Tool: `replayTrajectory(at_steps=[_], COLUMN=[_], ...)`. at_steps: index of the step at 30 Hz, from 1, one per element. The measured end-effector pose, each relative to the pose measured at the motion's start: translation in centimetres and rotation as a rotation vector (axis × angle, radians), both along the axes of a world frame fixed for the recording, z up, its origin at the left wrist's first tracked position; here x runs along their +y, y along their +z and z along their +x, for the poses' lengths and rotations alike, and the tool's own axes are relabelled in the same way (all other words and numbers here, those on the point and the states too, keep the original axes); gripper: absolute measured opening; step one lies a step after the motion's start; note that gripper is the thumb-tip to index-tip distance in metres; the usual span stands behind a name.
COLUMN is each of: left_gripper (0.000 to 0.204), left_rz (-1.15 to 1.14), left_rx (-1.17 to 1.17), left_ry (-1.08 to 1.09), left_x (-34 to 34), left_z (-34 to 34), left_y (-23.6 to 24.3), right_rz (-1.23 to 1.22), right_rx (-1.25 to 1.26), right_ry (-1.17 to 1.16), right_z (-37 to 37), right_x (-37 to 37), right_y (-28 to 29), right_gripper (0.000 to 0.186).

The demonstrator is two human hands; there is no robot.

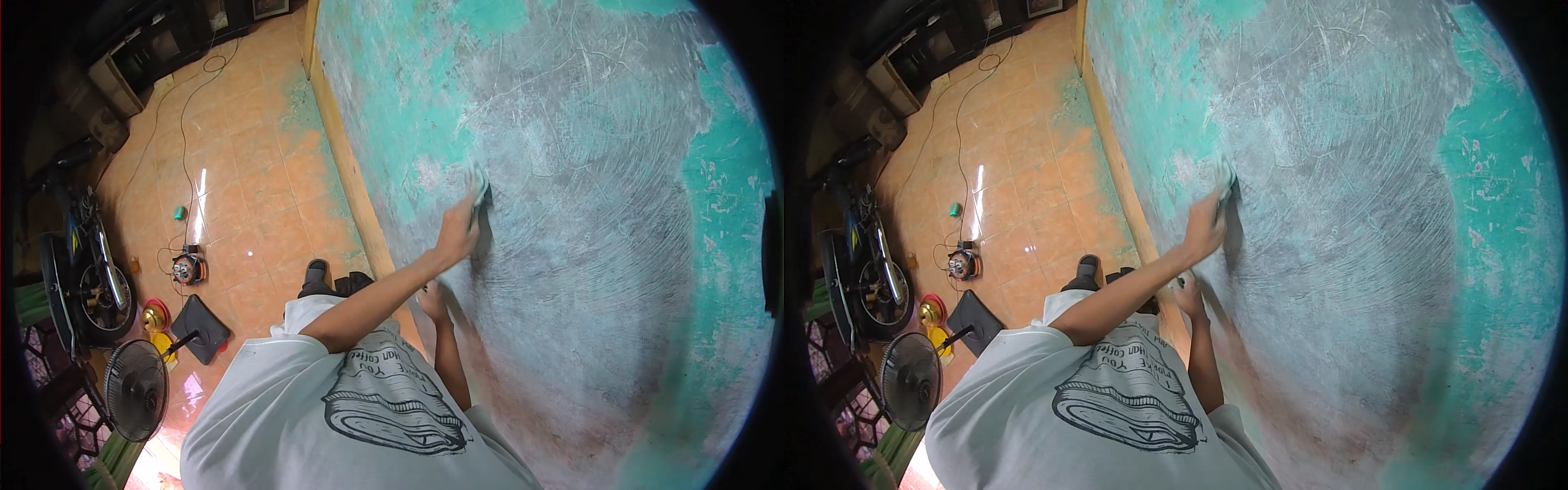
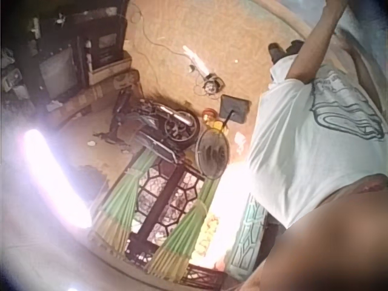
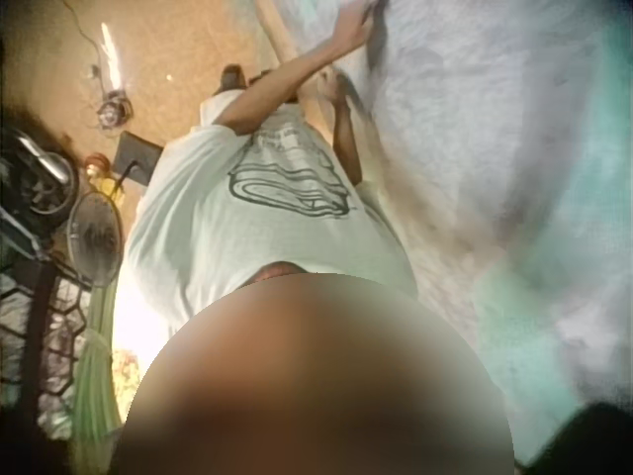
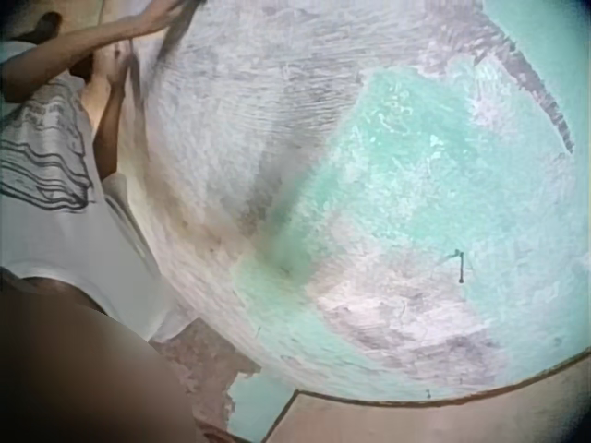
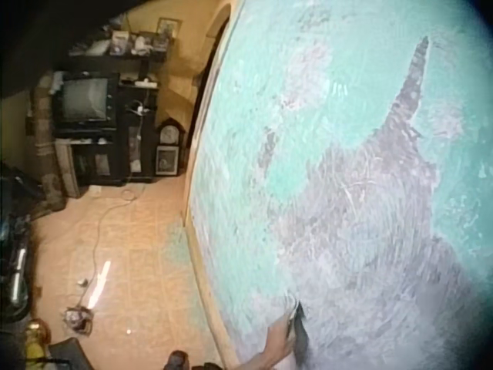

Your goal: Sanding and applying putty or plaster to a wall to repair surfaces.

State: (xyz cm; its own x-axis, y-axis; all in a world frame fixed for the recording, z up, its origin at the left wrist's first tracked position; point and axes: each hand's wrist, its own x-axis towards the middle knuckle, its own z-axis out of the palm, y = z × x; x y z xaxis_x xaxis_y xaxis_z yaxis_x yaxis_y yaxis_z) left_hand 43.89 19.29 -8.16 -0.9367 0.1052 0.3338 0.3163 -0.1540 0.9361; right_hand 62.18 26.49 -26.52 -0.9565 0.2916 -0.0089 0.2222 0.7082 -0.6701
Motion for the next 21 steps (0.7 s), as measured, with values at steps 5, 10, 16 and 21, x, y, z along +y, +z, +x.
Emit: replayTrajectory(at_steps=[5,10,16,21], left_gripper=[0.054,0.058,0.039,0.043], left_rz=[-0.045,0.015,-0.071,0.054], left_rx=[-0.047,0.06,-0.183,-0.023], left_ry=[0.049,-0.001,-0.026,0.081], left_x=[0.0,0.5,-1.1,0.3], left_z=[-1.5,1.1,-2.4,0.2], left_y=[-0.9,-0.1,1.5,0.7], right_rz=[-0.145,0.059,-0.251,-0.068], right_rx=[-0.367,0.117,-0.439,-0.217], right_ry=[-0.006,-0.037,-0.069,-0.037], right_z=[-0.4,0.7,-1.0,0.0], right_x=[0.0,-0.1,-1.0,-0.6], right_y=[1.9,0.4,4.9,2.7], right_gripper=[0.03,0.031,0.032,0.03])
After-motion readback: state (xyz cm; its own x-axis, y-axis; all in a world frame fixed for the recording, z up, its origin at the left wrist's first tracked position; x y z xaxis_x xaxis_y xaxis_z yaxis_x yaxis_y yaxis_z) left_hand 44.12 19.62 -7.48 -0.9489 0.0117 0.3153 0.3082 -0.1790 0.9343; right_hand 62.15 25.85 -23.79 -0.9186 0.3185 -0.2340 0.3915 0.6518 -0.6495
